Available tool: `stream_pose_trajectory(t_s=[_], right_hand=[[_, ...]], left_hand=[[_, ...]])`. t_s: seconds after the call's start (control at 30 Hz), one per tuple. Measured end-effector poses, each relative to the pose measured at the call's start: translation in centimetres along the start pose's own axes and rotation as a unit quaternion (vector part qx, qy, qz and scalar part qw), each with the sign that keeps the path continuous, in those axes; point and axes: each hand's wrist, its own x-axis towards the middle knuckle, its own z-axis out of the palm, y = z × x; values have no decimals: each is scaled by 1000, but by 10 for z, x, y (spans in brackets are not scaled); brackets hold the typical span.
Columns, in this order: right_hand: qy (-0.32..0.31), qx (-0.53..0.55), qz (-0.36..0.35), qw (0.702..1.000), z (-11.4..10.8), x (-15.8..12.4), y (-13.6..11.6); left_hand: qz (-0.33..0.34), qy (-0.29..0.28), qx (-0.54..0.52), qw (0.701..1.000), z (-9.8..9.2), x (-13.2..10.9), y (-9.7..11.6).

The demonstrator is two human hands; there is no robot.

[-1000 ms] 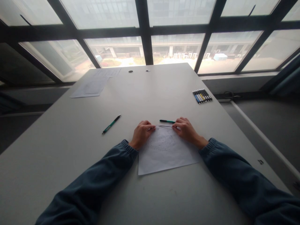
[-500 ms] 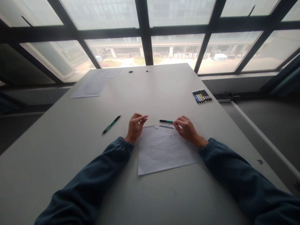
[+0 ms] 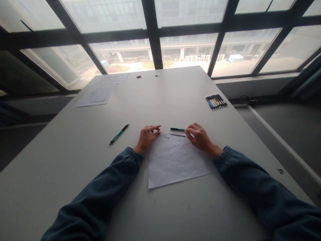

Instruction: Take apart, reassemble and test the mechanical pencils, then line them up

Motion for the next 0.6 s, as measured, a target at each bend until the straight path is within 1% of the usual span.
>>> stream_pose_trajectory(t_s=[0.17, 0.3, 0.47, 0.6], right_hand=[[8, 1, -5, 1000, -1, 0, 1], [8, 7, -5, 1000, -1, 0, 0], [10, 16, 1, 1000, 0, -1, 1], [12, 19, 1, 1000, 1, -1, 2]], left_hand=[[-37, -14, -31, 999, 1, -1, 4], [-39, -20, -43, 998, 1, -1, 6], [-44, -3, -40, 998, 0, -2, 7], [-51, -4, -40, 998, 0, -2, 8]])
